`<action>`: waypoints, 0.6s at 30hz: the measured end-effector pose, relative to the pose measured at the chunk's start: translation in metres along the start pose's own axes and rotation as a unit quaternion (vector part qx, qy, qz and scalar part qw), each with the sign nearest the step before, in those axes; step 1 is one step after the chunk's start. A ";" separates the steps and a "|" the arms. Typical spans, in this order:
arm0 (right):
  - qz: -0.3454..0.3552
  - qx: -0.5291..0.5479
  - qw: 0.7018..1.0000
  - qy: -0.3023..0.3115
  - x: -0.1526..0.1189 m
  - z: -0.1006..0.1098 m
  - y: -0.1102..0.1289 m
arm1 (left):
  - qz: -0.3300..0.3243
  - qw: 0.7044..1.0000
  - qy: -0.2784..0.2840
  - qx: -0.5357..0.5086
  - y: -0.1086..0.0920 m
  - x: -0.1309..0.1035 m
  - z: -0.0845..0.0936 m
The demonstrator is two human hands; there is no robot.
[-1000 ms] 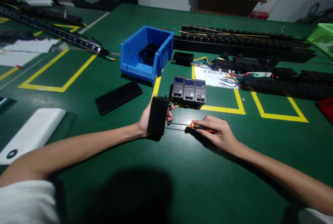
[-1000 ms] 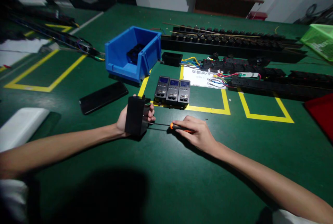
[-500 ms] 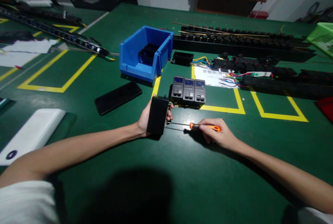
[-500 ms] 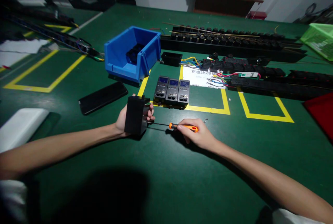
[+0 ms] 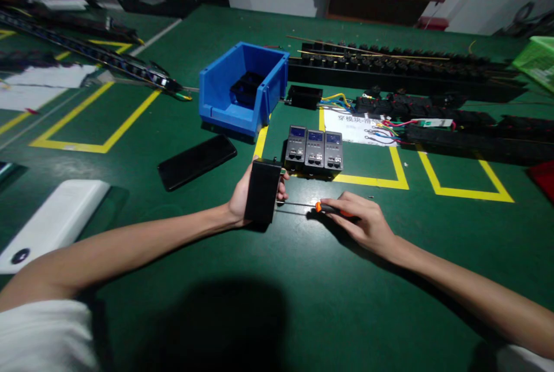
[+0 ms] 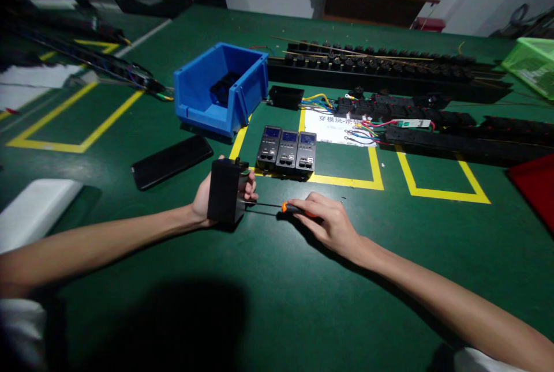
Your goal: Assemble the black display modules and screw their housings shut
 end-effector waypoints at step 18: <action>-0.235 0.224 0.943 0.074 0.000 -0.002 -0.004 | -0.009 1.000 0.019 0.012 -0.001 0.000 0.000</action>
Point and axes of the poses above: each hand's wrist, its own x-axis towards the middle knuckle, its own z-axis out of the back of the hand, y = z × x, the point moved 2 cm from there along x, towards the middle knuckle, and after that the axes turned 6 degrees about x, right-handed, at the moved point
